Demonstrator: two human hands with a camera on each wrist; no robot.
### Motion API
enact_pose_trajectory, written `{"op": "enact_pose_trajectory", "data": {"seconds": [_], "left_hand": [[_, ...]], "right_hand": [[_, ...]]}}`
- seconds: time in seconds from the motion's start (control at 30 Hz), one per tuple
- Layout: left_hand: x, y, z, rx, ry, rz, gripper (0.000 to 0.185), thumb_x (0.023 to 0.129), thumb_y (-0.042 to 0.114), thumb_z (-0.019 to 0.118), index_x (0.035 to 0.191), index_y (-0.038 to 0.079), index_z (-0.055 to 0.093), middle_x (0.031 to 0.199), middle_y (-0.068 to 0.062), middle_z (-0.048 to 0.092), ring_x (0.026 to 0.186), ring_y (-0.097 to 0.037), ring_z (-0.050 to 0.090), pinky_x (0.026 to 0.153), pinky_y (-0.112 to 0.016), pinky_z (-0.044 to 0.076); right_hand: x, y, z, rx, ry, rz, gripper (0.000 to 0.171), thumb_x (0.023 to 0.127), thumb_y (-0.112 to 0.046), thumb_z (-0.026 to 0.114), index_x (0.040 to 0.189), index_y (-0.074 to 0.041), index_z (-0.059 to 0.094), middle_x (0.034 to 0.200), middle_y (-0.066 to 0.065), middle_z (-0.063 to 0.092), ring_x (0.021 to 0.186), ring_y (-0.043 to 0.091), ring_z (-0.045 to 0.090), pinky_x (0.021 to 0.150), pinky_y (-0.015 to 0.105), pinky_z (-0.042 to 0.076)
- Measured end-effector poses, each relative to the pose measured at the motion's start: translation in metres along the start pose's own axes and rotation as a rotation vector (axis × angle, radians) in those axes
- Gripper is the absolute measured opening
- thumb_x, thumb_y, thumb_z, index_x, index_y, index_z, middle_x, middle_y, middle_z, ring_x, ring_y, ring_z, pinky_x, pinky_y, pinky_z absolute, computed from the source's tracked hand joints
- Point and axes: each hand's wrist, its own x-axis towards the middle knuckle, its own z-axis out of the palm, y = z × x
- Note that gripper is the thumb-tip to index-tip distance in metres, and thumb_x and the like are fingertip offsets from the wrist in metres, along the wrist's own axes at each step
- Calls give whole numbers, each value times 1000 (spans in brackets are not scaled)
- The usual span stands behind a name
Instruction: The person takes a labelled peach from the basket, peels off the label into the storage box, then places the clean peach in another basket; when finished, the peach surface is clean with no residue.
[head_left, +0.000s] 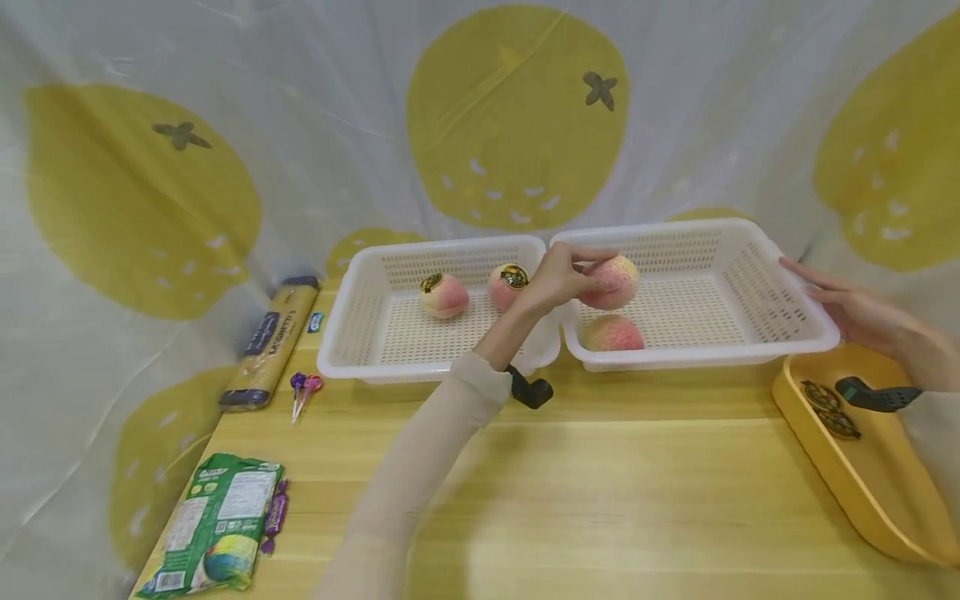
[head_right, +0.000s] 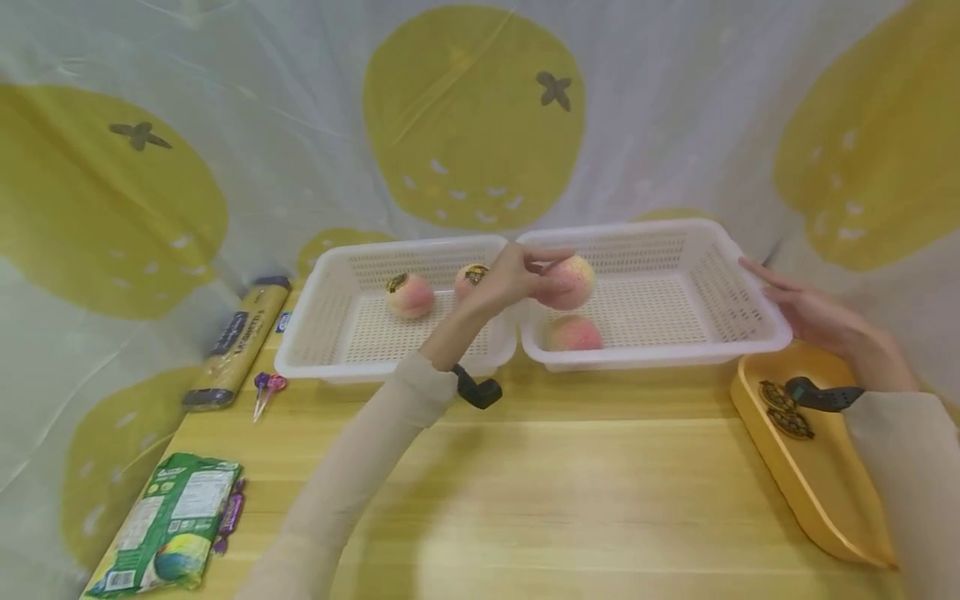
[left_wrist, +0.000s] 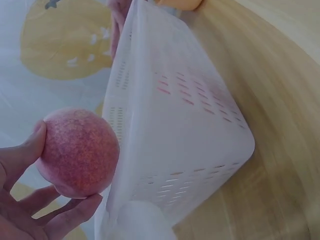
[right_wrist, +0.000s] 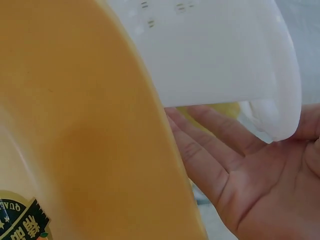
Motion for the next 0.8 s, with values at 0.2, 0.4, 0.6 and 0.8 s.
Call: {"op": "enact_pose_trajectory", "data": {"seconds": [0.2, 0.4, 0.6, 0.8], "left_hand": [[22, -4, 7, 119, 13, -34, 41, 88, 2, 79, 128, 7, 73, 134, -9, 71, 109, -10, 56, 73, -14, 43], [36, -15, 22, 153, 6, -90, 42, 86, 9, 84, 127, 9, 75, 134, -7, 71, 73, -5, 40, 59, -15, 35], [42, -23, 31, 229, -30, -109, 43, 90, 6, 79, 132, 11, 71, 142, -8, 66, 70, -7, 38, 58, -18, 32], [46, -23, 30, 393, -109, -97, 47, 97, 12, 73, 142, 9, 63, 130, -20, 70, 73, -4, 46, 65, -15, 38]], "right_hand": [[-1, 1, -1, 12, 9, 5, 61, 114, -12, 13, 161, -42, -11, 141, -27, 59, 118, 9, 68, 82, 37, 62], [-5, 6, -1, 35, -1, -8, 59, 114, -12, 12, 161, -40, -12, 142, -28, 58, 121, 7, 66, 87, 34, 61], [-6, 6, 1, -22, 25, 2, 60, 115, -14, 13, 162, -40, -12, 141, -31, 57, 120, 5, 66, 86, 33, 60], [-5, 5, 3, -59, 79, 4, 59, 115, -15, 17, 163, -41, -7, 138, -30, 59, 116, 5, 68, 83, 33, 61]]}}
